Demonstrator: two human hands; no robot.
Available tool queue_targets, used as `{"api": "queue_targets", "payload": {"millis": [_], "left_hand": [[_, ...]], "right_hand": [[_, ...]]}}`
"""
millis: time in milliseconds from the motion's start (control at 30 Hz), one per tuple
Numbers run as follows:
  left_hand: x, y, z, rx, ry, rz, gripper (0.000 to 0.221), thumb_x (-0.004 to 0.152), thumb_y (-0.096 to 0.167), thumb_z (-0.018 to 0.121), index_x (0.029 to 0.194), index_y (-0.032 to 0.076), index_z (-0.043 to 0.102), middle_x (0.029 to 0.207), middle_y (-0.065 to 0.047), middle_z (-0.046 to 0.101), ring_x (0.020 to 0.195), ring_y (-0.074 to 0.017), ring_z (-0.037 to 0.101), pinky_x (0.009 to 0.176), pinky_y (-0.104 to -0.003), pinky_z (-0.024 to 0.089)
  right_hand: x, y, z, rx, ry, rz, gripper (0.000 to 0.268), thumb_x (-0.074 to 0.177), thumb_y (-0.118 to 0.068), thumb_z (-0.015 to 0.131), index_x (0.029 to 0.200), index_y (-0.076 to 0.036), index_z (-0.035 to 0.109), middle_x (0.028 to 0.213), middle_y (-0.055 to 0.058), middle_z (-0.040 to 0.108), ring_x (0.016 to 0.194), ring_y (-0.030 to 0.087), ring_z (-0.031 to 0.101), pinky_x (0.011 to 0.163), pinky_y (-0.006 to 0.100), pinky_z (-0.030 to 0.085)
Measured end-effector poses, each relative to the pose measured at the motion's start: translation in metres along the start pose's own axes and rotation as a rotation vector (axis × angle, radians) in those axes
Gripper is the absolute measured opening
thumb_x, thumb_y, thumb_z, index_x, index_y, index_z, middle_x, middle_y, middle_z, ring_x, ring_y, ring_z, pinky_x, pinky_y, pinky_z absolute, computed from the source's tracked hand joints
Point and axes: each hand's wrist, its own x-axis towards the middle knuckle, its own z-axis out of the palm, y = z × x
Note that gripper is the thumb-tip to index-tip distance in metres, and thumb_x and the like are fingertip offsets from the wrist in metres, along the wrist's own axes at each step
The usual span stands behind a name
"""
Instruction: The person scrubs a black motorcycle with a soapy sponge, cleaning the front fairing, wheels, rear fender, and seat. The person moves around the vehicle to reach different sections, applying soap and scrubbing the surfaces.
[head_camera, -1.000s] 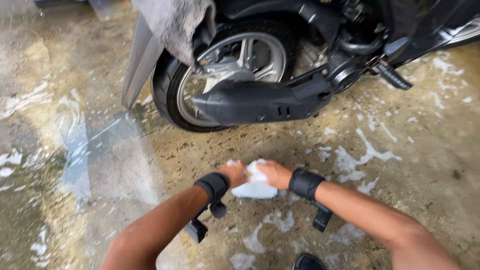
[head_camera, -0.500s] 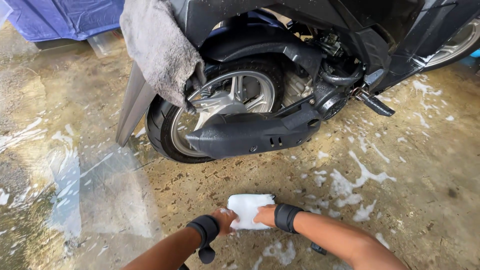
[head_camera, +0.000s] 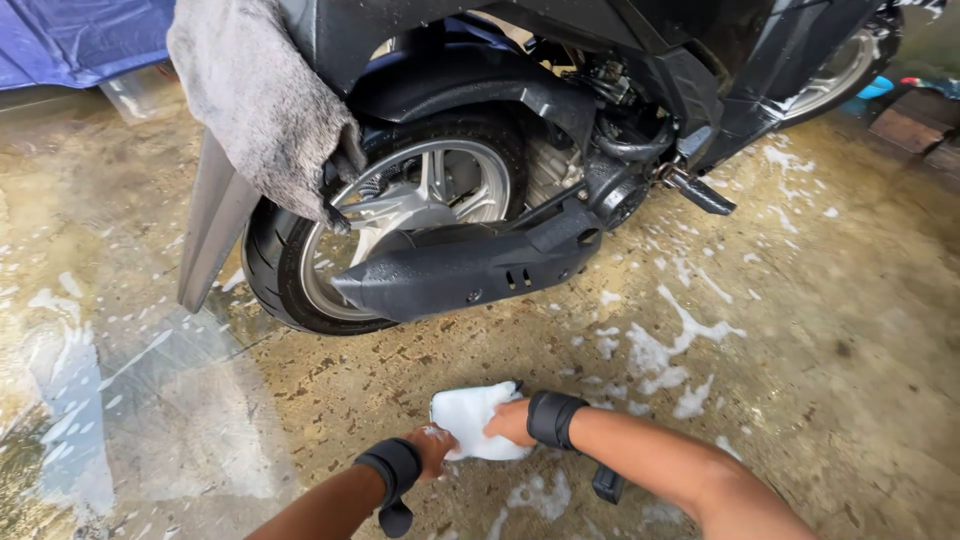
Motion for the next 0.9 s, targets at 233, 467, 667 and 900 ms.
{"api": "queue_targets", "payload": {"millis": [233, 467, 667, 900], "left_hand": [[-0.037, 0.034, -0.050, -0.038, 0.044, -0.052, 0.058, 0.086, 0.039, 0.075, 0.138, 0.019, 0.060, 0.140, -0.013, 0.060, 0.137, -0.0344, 0.051, 0.114, -0.044, 0.043], [-0.061, 0.104, -0.131, -0.095, 0.284, -0.061, 0.055, 0.090, 0.041, 0.070, 0.138, 0.015, 0.059, 0.134, -0.020, 0.062, 0.131, -0.0381, 0.054, 0.110, -0.047, 0.045], [-0.057, 0.160, -0.237, -0.118, 0.638, 0.090, 0.054, 0.089, 0.031, 0.068, 0.137, 0.008, 0.059, 0.134, -0.022, 0.063, 0.125, -0.0380, 0.060, 0.108, -0.046, 0.047], [-0.069, 0.168, -0.340, 0.105, 0.891, -0.038, 0.047, 0.083, 0.029, 0.073, 0.121, 0.003, 0.066, 0.129, -0.017, 0.065, 0.124, -0.0341, 0.059, 0.105, -0.044, 0.049]], "right_hand": [[-0.061, -0.055, -0.049, 0.035, 0.032, 0.023, 0.051, 0.095, -0.017, 0.063, 0.145, -0.027, 0.056, 0.120, 0.017, 0.072, 0.112, 0.045, 0.062, 0.099, 0.050, 0.049], [-0.128, -0.061, -0.068, 0.151, 0.229, 0.044, 0.056, 0.092, -0.024, 0.061, 0.148, -0.021, 0.053, 0.111, 0.020, 0.072, 0.108, 0.045, 0.063, 0.094, 0.050, 0.050], [-0.199, -0.078, -0.174, 0.160, 0.357, 0.276, 0.050, 0.090, -0.038, 0.068, 0.134, -0.017, 0.055, 0.109, 0.015, 0.073, 0.100, 0.035, 0.070, 0.088, 0.047, 0.056], [-0.246, -0.037, -0.300, -0.336, 0.660, 0.618, 0.035, 0.079, -0.031, 0.079, 0.107, -0.013, 0.070, 0.100, 0.018, 0.068, 0.093, 0.037, 0.067, 0.078, 0.048, 0.057]]}}
